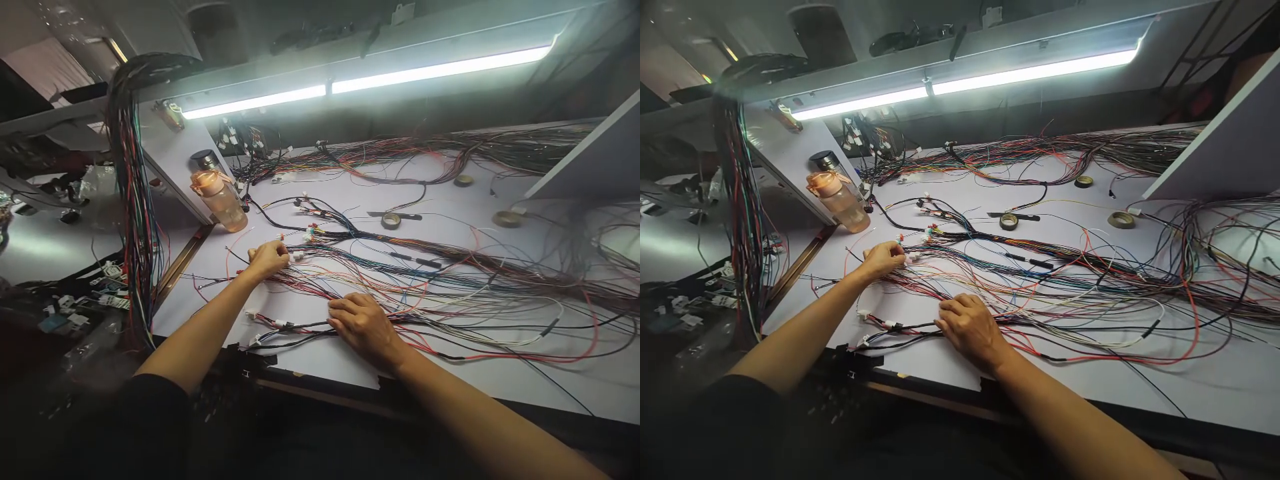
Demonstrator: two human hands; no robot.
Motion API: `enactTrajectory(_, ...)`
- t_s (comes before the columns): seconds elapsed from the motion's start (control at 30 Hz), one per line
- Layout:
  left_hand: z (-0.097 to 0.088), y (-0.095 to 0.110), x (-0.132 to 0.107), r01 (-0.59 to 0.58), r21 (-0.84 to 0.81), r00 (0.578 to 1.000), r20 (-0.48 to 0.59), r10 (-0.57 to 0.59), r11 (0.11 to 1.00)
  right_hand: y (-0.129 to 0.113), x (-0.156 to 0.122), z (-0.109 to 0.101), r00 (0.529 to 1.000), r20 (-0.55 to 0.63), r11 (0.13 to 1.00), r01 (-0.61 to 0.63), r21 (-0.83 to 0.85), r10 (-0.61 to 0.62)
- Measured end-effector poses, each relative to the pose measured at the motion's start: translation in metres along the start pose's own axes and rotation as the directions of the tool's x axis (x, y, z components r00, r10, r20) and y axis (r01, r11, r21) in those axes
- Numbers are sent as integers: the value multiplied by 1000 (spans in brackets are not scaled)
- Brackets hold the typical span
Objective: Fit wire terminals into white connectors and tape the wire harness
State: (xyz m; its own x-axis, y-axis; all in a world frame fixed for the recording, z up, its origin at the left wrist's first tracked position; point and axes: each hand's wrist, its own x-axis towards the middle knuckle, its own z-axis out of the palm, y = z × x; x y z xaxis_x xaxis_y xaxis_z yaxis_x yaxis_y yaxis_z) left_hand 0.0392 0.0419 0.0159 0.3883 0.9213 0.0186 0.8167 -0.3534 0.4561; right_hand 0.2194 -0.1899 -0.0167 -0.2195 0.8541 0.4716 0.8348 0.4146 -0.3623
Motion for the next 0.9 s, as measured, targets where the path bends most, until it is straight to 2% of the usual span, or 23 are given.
enactTrajectory(0.27, -41, -7, -4, -170, -246, 985, -27, 169, 954, 0, -1, 0, 1000, -6, 1000, -3, 9, 3)
enactTrajectory(0.33, -49, -17, -7, -285, -170, 957, 0, 290, 943, 0, -1, 0, 1000, -9, 1000, -4, 11, 4)
enactTrajectory(0.4, -52, -33, -10, -416, -37, 906, 66, 418, 908, 0, -1, 1, 1000, -17, 1000, -3, 10, 3)
enactTrajectory(0.5, -48, -60, -16, -507, 80, 857, 157, 491, 858, 0, -2, 4, 1000, -22, 1000, 0, 9, 1)
enactTrajectory(0.63, -36, -82, -23, -531, 151, 845, 163, 509, 834, 0, -4, 2, 1000, -7, 1000, -2, -4, 2)
enactTrajectory(0.8, -27, -84, -29, -543, 212, 840, 129, 528, 813, -14, 17, -6, 1000, 16, 997, -16, -81, 17)
enactTrajectory(0.9, -26, -83, -32, -554, 236, 832, 115, 543, 799, -31, 50, 6, 999, 42, 994, 9, -108, -4)
